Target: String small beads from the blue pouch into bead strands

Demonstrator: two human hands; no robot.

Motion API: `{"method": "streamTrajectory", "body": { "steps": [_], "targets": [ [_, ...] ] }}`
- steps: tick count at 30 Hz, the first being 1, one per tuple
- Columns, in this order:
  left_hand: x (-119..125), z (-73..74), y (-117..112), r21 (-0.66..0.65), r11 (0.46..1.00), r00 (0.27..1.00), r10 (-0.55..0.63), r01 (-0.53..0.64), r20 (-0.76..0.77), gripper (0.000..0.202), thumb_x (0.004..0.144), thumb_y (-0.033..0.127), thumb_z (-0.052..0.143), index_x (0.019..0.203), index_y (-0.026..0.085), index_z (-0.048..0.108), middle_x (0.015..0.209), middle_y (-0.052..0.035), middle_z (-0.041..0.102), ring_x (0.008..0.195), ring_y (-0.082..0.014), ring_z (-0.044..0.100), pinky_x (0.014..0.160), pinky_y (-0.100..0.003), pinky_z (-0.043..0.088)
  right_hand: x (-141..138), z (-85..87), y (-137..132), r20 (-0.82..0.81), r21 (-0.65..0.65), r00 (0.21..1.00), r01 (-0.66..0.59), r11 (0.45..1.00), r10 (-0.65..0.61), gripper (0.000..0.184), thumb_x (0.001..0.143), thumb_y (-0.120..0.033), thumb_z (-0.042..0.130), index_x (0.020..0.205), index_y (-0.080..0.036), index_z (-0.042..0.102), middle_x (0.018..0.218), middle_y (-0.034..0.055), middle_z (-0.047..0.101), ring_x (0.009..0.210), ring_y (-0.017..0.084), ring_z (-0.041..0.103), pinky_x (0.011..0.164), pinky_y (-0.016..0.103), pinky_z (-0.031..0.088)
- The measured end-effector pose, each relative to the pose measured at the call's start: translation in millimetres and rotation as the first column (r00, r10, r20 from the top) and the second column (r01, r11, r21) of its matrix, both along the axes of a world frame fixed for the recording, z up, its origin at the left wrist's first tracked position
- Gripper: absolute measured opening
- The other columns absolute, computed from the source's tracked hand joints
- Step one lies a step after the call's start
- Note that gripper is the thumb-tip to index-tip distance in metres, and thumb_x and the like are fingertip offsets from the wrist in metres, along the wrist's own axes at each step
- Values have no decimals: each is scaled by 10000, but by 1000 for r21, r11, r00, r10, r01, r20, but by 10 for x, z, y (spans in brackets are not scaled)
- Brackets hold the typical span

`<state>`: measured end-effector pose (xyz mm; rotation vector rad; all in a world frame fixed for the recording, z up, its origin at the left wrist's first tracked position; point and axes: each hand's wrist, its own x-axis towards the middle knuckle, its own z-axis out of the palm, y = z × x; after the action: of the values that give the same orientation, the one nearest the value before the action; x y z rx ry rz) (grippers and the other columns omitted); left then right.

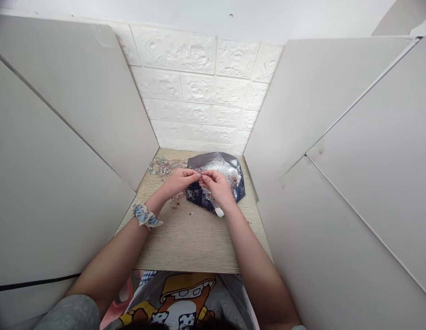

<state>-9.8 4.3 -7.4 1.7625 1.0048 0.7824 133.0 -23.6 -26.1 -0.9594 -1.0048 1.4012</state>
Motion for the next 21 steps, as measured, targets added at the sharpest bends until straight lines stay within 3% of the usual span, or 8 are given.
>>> {"method": "streamTrajectory", "body": {
  "steps": [7,11,15,18,21],
  "targets": [
    [-21,10,-6,15,999,998,-40,40,-45,440,707,490,442,743,108,658,605,-5,558,571,-101,440,545,-214,321,7,9,0,137,28,990,11,1000,-15,165,618,-305,629,727,-188,591,668,-20,598,638,90,560,703,275,465],
    [-30,30,-19,32,999,995,-29,32,-97,428,703,498,444,701,124,652,522,28,456,510,-76,347,494,-205,249,38,25,-9,306,112,948,50,992,-82,135,626,-301,617,688,-183,600,658,-6,592,631,111,534,649,278,439],
    [-26,34,-20,43,999,992,-28,34,-127,423,697,500,450,558,123,579,467,44,301,476,-64,236,460,-213,173,62,51,-38,540,284,807,92,954,-238,101,659,-293,591,649,-193,603,659,-6,557,626,118,493,600,261,386],
    [-16,27,-18,50,998,992,-26,33,-127,422,699,498,445,550,122,565,479,40,280,485,-66,228,456,-212,166,54,87,-74,630,414,696,74,907,-344,101,697,-275,558,644,-201,604,659,-5,520,627,119,475,595,255,365],
    [-5,20,-22,53,999,992,-1,8,-126,424,700,500,442,580,119,585,486,37,288,492,-67,236,453,-208,168,39,121,-104,666,482,635,36,875,-393,118,731,-244,519,649,-202,591,659,-2,496,626,119,465,593,251,357]
  ]
}}
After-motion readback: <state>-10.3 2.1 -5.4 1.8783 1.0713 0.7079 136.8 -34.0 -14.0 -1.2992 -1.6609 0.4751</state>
